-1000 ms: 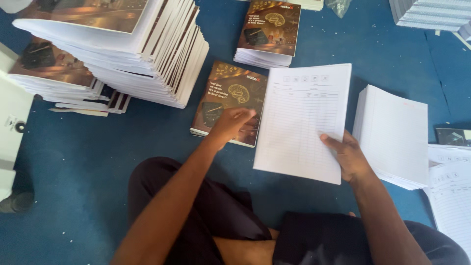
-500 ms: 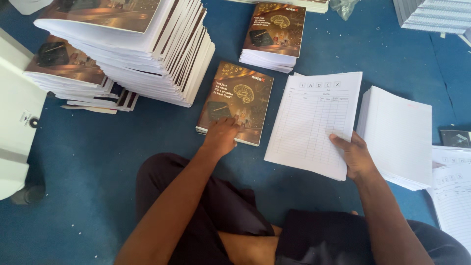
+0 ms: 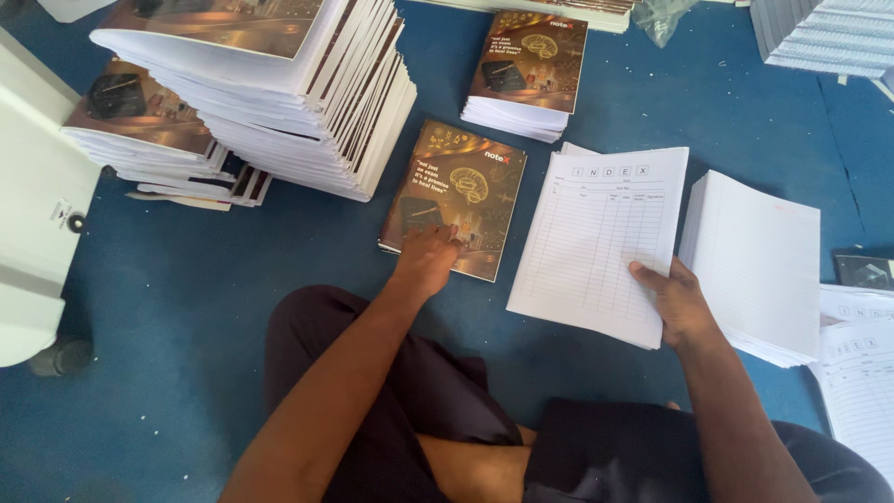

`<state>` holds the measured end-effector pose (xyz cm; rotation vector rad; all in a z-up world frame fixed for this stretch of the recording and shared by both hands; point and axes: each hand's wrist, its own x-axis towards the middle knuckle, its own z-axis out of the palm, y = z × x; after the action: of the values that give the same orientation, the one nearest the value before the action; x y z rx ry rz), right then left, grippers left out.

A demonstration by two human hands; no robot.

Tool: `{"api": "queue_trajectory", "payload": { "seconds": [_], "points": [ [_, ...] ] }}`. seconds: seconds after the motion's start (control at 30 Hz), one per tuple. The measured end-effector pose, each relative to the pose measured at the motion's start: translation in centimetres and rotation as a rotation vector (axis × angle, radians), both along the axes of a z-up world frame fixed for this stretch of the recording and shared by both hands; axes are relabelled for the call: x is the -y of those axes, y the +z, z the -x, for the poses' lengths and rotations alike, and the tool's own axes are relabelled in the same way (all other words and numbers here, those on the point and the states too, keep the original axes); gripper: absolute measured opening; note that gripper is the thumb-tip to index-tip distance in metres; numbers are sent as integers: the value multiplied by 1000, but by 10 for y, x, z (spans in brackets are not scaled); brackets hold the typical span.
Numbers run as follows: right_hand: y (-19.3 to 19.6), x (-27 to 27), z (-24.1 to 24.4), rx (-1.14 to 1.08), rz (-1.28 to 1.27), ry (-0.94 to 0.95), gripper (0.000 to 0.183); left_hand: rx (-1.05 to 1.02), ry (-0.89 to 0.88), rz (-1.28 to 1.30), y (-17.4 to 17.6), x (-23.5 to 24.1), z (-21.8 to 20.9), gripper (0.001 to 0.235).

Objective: The person sits on the floor and assembles notebooks by inserting loose index sheets into covers. They pick up a cover, place a sheet inside, and stack the completed unit, repeating the process with multiple covers and sheets.

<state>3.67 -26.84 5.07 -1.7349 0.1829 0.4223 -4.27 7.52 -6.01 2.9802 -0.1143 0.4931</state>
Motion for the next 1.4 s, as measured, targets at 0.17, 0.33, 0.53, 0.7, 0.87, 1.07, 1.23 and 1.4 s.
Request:
{"api": "queue_trajectory", "payload": {
  "seconds": [0.17,0.33,0.53,0.7,0.87,1.07,1.23,1.4],
  "points": [
    [2,1,1,1,13,3,61,-147,-14,71,8,-6,2,22],
    [1,1,1,-15,17,-8,60,-131,-19,140,17,-7,4,21],
    [3,0,0,4,-18,-14,57,34,-6,214,34,-5,1,16],
    [7,-9,4,-37,11,-71,54,221,4,313,50,2,4,15],
    [-4,-23,2,6,-83,-87,54,288,42,393,65,9,8,15],
    [-26,-50,7,-6,-207,-103,54,325,-14,436,80,15,15,14],
    [-44,-71,15,-32,-269,-97,53,350,-70,515,94,21,18,16],
    [-59,-92,19,-51,-358,-83,49,361,-240,605,105,27,25,21]
  ]
}}
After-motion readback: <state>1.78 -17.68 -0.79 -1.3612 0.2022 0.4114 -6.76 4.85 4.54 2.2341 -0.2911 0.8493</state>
